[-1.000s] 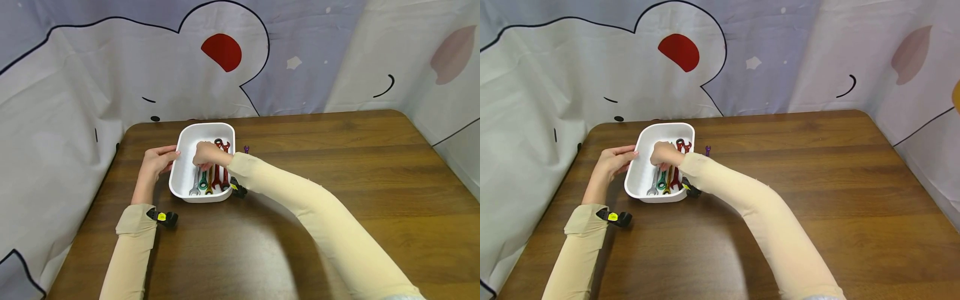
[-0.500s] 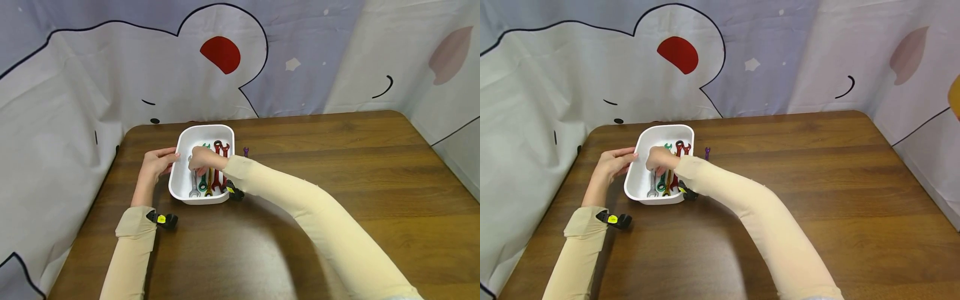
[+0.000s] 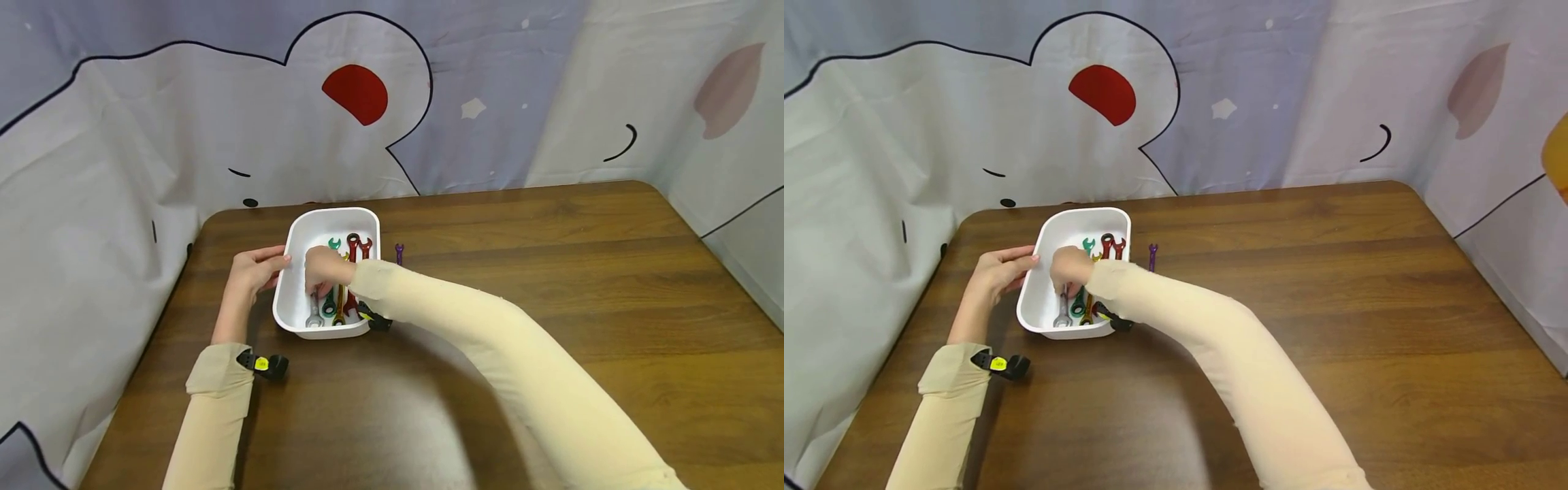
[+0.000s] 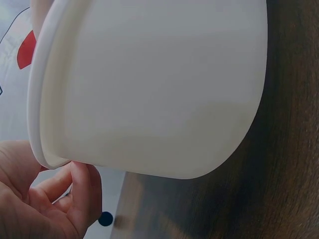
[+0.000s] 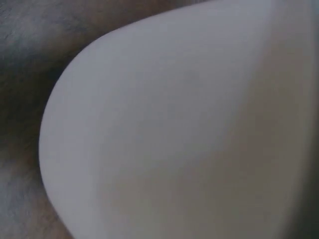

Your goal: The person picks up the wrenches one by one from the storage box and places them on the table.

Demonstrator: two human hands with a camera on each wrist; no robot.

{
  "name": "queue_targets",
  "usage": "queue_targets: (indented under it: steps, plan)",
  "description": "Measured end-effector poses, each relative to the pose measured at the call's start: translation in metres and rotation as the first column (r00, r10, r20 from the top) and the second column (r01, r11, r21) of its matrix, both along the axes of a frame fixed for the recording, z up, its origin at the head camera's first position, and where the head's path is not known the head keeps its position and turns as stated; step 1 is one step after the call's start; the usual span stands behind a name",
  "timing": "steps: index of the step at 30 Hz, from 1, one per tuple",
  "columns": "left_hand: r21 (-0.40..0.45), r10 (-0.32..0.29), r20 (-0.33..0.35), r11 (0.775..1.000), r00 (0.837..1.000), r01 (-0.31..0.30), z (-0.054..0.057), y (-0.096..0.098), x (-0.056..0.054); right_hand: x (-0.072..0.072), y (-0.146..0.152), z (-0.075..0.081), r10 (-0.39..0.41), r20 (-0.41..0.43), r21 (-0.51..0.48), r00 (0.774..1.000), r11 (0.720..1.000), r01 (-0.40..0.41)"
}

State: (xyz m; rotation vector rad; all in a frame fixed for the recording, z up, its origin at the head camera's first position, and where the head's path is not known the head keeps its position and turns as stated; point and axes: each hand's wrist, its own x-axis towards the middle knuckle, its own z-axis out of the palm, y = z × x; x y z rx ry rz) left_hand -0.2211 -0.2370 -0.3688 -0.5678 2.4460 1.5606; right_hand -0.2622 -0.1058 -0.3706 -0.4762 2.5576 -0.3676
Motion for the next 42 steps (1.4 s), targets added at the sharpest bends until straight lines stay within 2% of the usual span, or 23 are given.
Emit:
queue_targets:
  steps: [2,4,6,9,13,16,20,27,29,36,39,42]
  plan:
    - [0.0,-0.001,0.0,1.0,1.0,0.001,-0.001,0.0,0.0,0.002,-0.003,-0.001,-0.058,0.036,-0.03,0.998,0.998,0.059]
    - [-0.002,-0.004,-0.002,1.0,1.0,0.004,-0.001,0.0,0.001,0.004,-0.007,-0.001,-0.14,0.1,-0.067,0.985,0.987,0.147]
    - [-0.001,-0.005,-0.005,1.0,1.0,0.005,-0.002,0.0,0.001,0.006,-0.011,0.0,-0.228,0.178,-0.097,0.957,0.964,0.248]
    - [-0.004,-0.004,-0.007,1.0,1.0,0.003,-0.003,0.0,0.0,0.007,-0.014,0.004,-0.284,0.251,-0.066,0.926,0.949,0.309]
    - [-0.016,0.0,-0.003,1.0,1.0,0.0,-0.004,0.0,-0.001,0.006,-0.016,0.011,-0.271,0.32,-0.013,0.908,0.957,0.29]
    - [-0.019,-0.001,-0.002,1.0,1.0,0.001,-0.005,0.001,-0.001,0.007,-0.016,0.015,-0.271,0.38,-0.02,0.885,0.954,0.301]
    - [-0.013,0.001,-0.004,1.0,1.0,-0.001,-0.005,0.0,-0.001,0.01,-0.015,0.016,-0.273,0.42,-0.052,0.865,0.945,0.324]
    - [-0.01,-0.002,-0.009,1.0,1.0,0.002,-0.004,0.0,0.0,0.011,-0.014,0.014,-0.253,0.42,-0.06,0.871,0.95,0.305]
    - [-0.012,-0.004,-0.01,1.0,1.0,0.004,-0.004,0.0,0.0,0.011,-0.013,0.014,-0.246,0.435,-0.077,0.866,0.948,0.308]
    - [-0.005,-0.001,-0.002,1.0,1.0,0.001,-0.001,-0.002,0.001,0.009,-0.009,0.013,-0.267,0.559,-0.157,0.785,0.896,0.416]
    - [0.002,-0.004,0.001,1.0,1.0,0.004,-0.001,-0.002,0.001,0.008,-0.01,0.013,-0.27,0.552,-0.153,0.789,0.897,0.414]
    - [0.007,-0.006,-0.001,1.0,1.0,0.006,-0.001,-0.001,0.001,0.007,-0.011,0.01,-0.272,0.523,-0.161,0.808,0.899,0.407]
